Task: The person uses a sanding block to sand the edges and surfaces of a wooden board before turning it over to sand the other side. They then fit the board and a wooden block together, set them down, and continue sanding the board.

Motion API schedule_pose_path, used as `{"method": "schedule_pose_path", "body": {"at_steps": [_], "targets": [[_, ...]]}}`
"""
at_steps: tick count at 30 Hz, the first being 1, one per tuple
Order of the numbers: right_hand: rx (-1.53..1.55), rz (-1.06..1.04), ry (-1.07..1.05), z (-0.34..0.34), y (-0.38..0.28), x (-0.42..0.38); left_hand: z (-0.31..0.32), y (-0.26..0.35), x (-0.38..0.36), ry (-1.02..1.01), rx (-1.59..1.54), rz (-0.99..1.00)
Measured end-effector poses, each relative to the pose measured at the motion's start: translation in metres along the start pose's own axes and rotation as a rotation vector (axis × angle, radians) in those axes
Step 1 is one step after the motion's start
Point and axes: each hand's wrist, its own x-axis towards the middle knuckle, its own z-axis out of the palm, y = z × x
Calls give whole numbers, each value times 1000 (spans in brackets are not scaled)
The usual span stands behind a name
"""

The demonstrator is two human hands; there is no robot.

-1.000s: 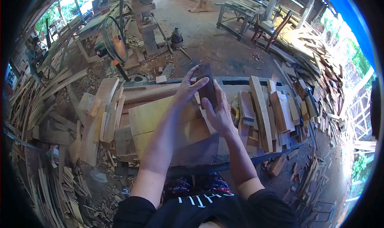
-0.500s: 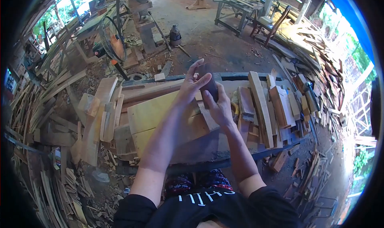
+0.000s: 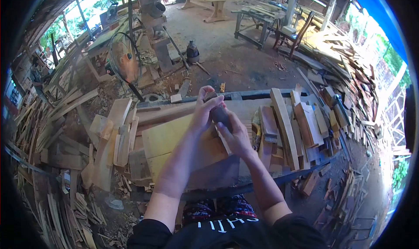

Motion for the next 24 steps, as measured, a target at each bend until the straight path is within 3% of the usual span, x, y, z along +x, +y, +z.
{"method": "schedule_pose_path", "body": {"at_steps": [5, 7, 8, 13, 16, 19, 24], "targets": [[-201, -41, 234, 18, -6, -11, 3, -7, 3, 73, 47, 57], [-393, -166, 377, 19, -1, -9, 6, -8, 0, 146, 30, 70], [-323, -173, 401, 19, 0, -9, 7, -9, -1, 151, 24, 72], [-297, -308, 345, 12, 3, -4, 7, -7, -1, 132, 26, -6], [251, -73, 145, 9, 12, 1, 5, -5, -2, 83, 1, -40], [332, 107, -22, -8, 0, 0, 6, -2, -3, 21, -50, -80], [577, 141, -64, -16, 5, 2, 6, 0, -5, -47, -67, -84]]}}
